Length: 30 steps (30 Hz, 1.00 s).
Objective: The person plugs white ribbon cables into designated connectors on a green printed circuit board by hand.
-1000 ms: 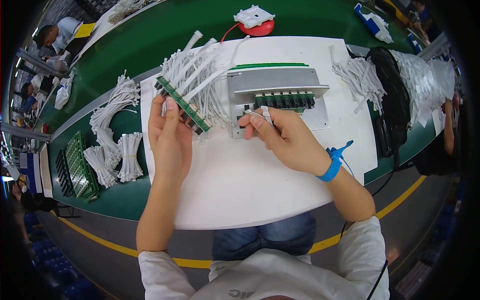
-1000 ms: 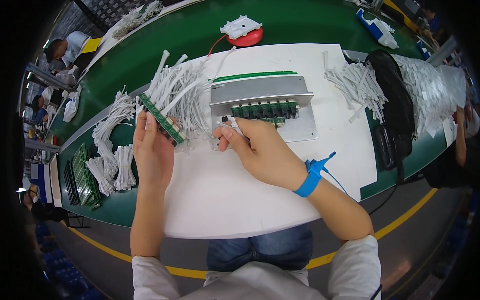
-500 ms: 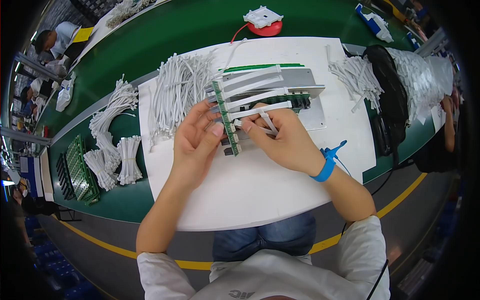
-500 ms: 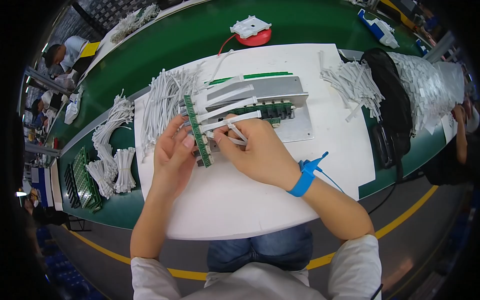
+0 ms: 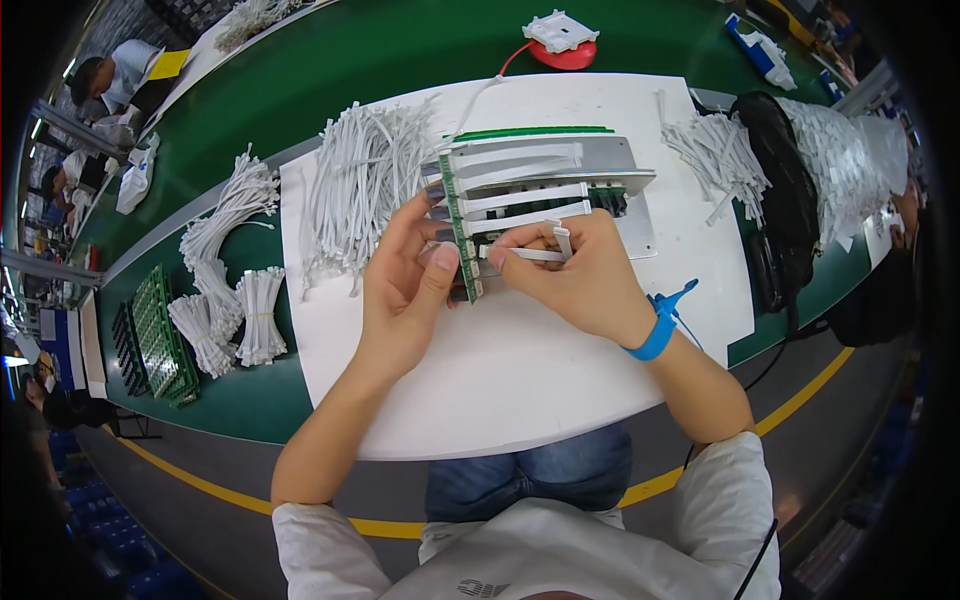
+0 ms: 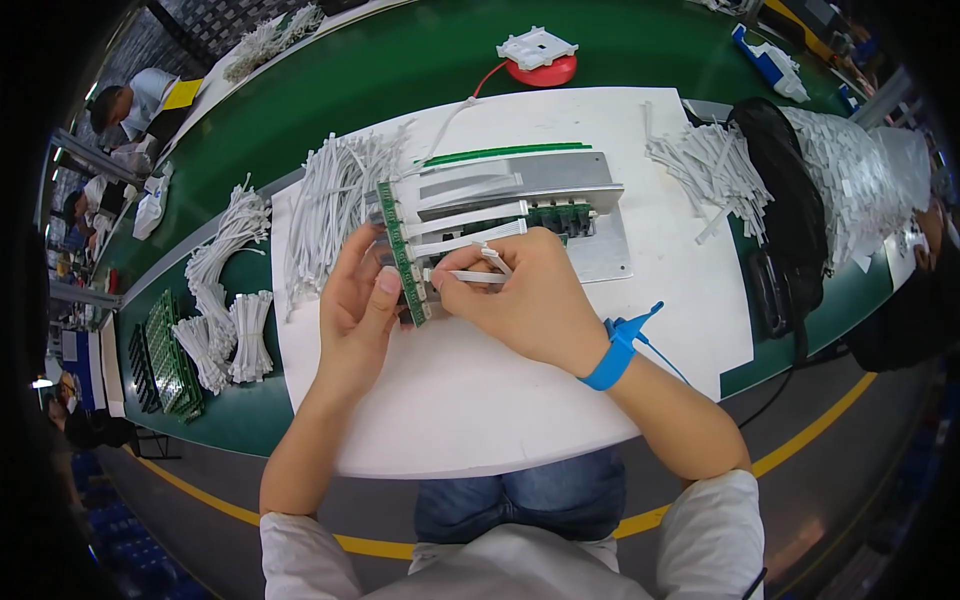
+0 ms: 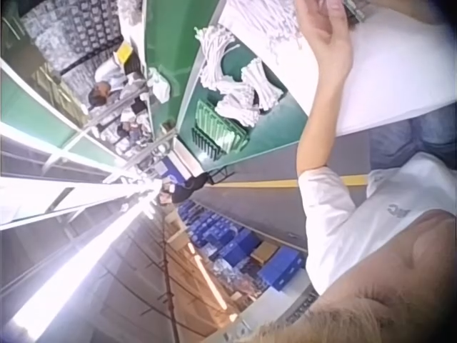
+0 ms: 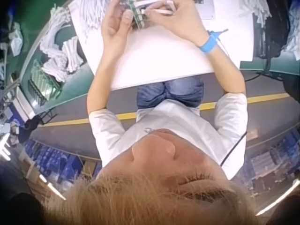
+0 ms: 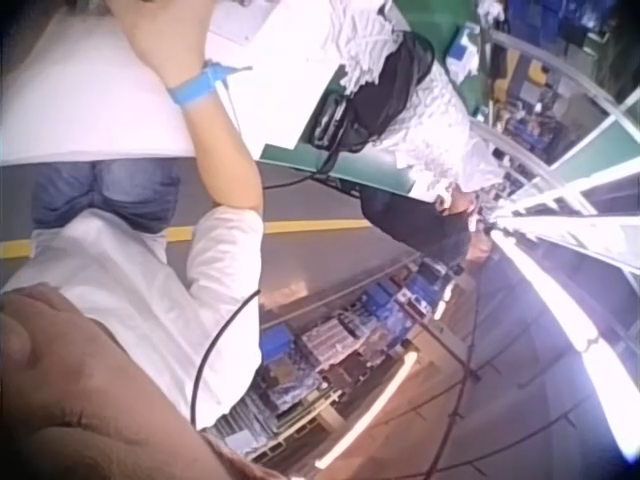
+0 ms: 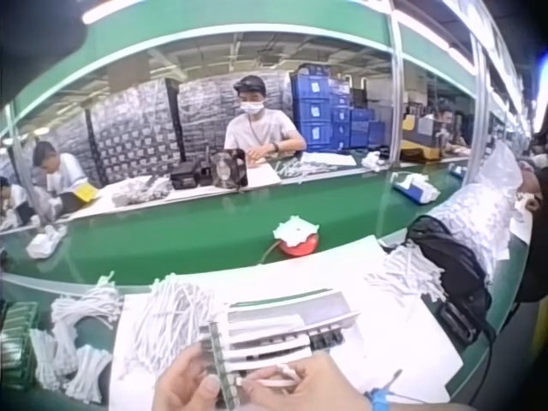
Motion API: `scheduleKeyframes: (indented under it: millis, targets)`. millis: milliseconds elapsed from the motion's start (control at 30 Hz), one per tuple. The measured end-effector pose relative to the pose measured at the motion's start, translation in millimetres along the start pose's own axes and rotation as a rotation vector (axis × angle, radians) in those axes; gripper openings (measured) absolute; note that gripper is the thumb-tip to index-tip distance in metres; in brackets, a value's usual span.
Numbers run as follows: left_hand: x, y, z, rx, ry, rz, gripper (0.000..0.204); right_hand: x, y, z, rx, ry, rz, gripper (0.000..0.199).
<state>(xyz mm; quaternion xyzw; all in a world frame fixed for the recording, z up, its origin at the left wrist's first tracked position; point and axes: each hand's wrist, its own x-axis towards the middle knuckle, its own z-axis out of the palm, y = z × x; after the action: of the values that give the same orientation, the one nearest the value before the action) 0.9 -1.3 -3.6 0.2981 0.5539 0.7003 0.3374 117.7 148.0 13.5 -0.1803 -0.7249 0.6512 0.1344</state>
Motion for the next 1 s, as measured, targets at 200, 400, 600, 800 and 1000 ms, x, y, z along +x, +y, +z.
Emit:
scheduleKeyframes:
  millis: [200,400,600,800,1000]
  targets:
    - [-1.6,-6.7,-1.0,-0.047,-0.043,-0.003,0.052,2.0,7.7,0.8,0.025,0.013,-0.110,0.011]
    - [-1.0,-4.7,2.2,-0.099,-0.112,-0.022,0.048,1.6,4.8,0.6,0.046,-0.007,-0.126,0.009]
    - [-1.7,-4.2,2.9,-0.113,-0.113,-0.028,0.045,1.1,-0.1,-0.9,0.021,-0.022,-0.073,0.012]
    - [-2.1,-4.5,1.1,-0.140,-0.126,-0.043,0.045,2.5,2.0,-1.5,-0.012,-0.035,-0.100,0.011]
    - [-1.3,0.2,1.9,-0.156,-0.127,-0.060,0.046,2.6,0.6,-5.3,-0.036,-0.057,-0.096,0.012]
